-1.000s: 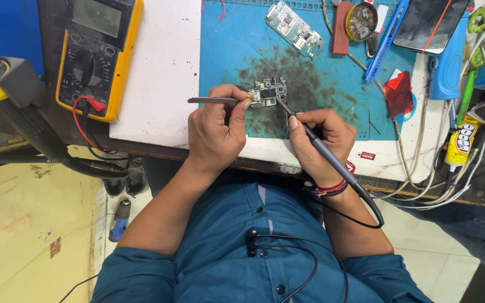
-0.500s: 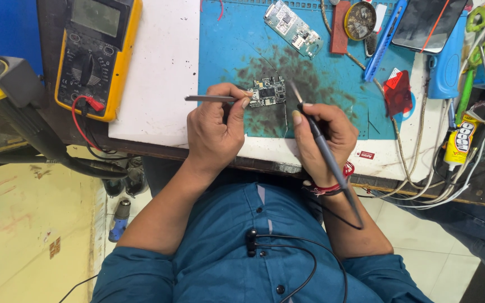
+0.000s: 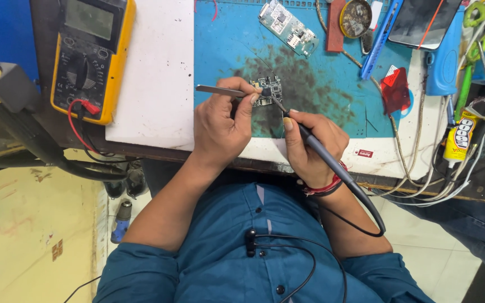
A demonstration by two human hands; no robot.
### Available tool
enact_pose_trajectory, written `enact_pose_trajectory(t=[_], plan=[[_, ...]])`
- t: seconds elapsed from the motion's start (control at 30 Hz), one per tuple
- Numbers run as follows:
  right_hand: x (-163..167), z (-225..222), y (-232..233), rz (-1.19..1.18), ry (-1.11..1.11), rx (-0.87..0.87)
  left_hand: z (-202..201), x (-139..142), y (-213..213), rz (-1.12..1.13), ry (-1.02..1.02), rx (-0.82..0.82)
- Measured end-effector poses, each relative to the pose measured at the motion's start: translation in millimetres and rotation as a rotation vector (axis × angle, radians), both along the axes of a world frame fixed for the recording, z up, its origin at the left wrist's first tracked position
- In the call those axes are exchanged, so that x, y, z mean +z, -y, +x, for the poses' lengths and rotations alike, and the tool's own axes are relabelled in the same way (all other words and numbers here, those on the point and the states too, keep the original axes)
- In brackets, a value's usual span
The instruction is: The person solders a small circuit board on a workbench, holding the board with one hand while applying a soldering iron to its components. They reposition the board and continue soldering different points, with a multimeter and other boards on the bench.
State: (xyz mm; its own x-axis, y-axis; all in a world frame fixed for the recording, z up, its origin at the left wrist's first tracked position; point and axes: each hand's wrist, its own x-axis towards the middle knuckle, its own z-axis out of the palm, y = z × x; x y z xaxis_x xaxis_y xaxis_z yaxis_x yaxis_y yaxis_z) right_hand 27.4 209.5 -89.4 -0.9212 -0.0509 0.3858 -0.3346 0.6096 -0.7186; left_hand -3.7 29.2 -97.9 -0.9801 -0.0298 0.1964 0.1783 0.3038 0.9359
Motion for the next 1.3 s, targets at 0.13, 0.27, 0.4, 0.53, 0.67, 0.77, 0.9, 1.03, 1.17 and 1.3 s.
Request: enact_pose_trajectory(t=[0.13,0.27,0.4,0.53,0.67,0.77,0.9,1.03,1.17,1.3], plan=[[0.7,-1.0,0.3,0.0,0.024,-0.004,0.4,-0.2,0.3,-0.028,-0.019,-0.011],[0.3,-1.0,0.5,0.016,0.006,0.006,0.4,-1.3,0.4,-0.028,-0.033,-0.014],[0.1,-1.2,1.0,0.008,0.007,0.012,0.7,-1.3,0.5,-0.044,-0.059,-0.01],[0.0,-1.9,1.2,-0.002,0.004,0.006,0.2,-1.2,0.5,-0.041,-0.056,-0.014],[-0.3,-1.3,1.0,-0.008,0.015,0.005,0.4,-1.7,0.6,-0.044,-0.044,-0.015],[-0.5,-1.5,1.6,-0.015,0.018,-0.003,0.6,-1.8,0.8,-0.05,-0.062,-0.011],[0.1,-1.7,1.6,-0.014,0.023,-0.001,0.5,-2.1,0.9,-0.054,-0.041,-0.008],[0.0,-2.2,2.0,-0.003,0.002,0.012,0.2,-3.0,0.8,-0.041,-0.045,-0.014],[0.5,-3.2,1.9,-0.001,0.0,0.011,0.0,-3.1,0.5,-0.042,-0.055,-0.009],[1.7,-3.0,1.9,-0.009,0.012,0.012,-0.1,-2.6,0.4,-0.042,-0.041,-0.012]])
